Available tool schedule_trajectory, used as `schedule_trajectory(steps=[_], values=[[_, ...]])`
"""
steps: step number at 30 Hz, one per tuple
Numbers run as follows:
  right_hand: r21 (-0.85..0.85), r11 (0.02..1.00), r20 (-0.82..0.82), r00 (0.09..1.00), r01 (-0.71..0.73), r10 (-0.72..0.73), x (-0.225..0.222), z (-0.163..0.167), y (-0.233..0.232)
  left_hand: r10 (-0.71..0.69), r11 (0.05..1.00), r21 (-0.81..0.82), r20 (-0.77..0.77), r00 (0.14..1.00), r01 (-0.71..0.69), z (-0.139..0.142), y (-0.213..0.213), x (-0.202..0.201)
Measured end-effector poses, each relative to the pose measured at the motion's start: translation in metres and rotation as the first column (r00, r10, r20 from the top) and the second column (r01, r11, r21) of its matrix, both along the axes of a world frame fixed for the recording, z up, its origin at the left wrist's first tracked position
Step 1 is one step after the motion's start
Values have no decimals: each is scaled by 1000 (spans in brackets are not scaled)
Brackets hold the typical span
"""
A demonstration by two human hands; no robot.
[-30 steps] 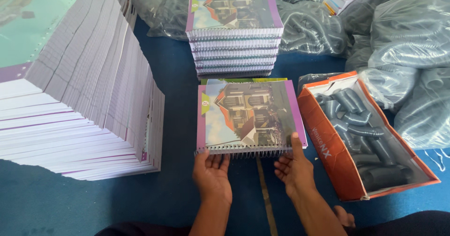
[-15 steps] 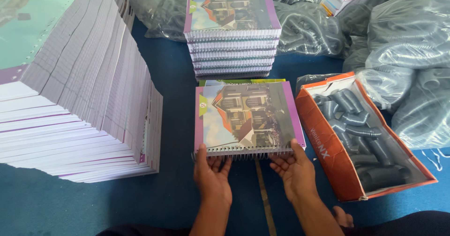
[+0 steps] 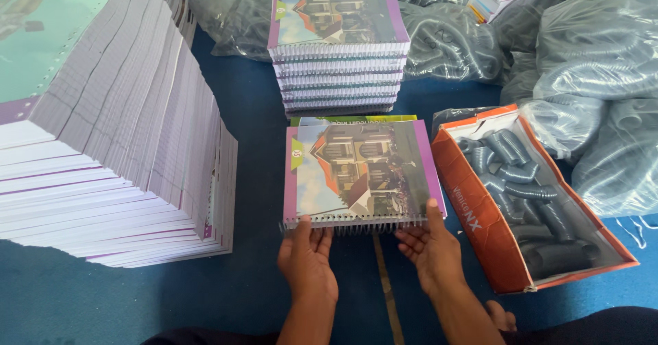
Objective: The person assembles spiral-bound notebooks by hand. They insert a plastic spiral coil into the punched holes of a notebook cover and pages, then place the completed notebook onto a stack. The person repeats this process for multiple notebooks.
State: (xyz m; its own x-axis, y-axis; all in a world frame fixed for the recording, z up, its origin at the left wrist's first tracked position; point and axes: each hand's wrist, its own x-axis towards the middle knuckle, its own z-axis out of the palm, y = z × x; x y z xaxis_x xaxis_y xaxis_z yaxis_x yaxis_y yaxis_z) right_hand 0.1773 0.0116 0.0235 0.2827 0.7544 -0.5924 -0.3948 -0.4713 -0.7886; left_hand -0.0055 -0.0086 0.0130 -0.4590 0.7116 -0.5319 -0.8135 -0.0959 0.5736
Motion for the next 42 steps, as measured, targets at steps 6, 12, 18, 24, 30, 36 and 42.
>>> schedule_trajectory(steps=[6,12,18,24,30,36,42], values=[[215,974,-360,933,78,4,-4,9,-6,-106,967,-242,-107,989,77,-2,11,-2],[246,969,-290,955,18,56,3,-16,-4,-101,994,-23,103,990,104,-11,12,-1],[70,991,-264,960,114,-92,-4,-17,-2,-36,989,143,109,993,21,-8,3,3],[309,951,-357,928,6,110,-3,-5,-10,-138,976,-180,-89,986,121,-3,4,3],[108,994,-133,991,25,-11,0,-29,-4,-207,969,-131,24,978,209,-11,7,2],[115,991,-352,936,65,-21,-4,-26,-4,-23,988,152,55,998,14,-20,-1,8],[306,952,-328,936,-24,129,0,-15,-9,-151,970,-200,-53,987,138,-16,7,-1]])
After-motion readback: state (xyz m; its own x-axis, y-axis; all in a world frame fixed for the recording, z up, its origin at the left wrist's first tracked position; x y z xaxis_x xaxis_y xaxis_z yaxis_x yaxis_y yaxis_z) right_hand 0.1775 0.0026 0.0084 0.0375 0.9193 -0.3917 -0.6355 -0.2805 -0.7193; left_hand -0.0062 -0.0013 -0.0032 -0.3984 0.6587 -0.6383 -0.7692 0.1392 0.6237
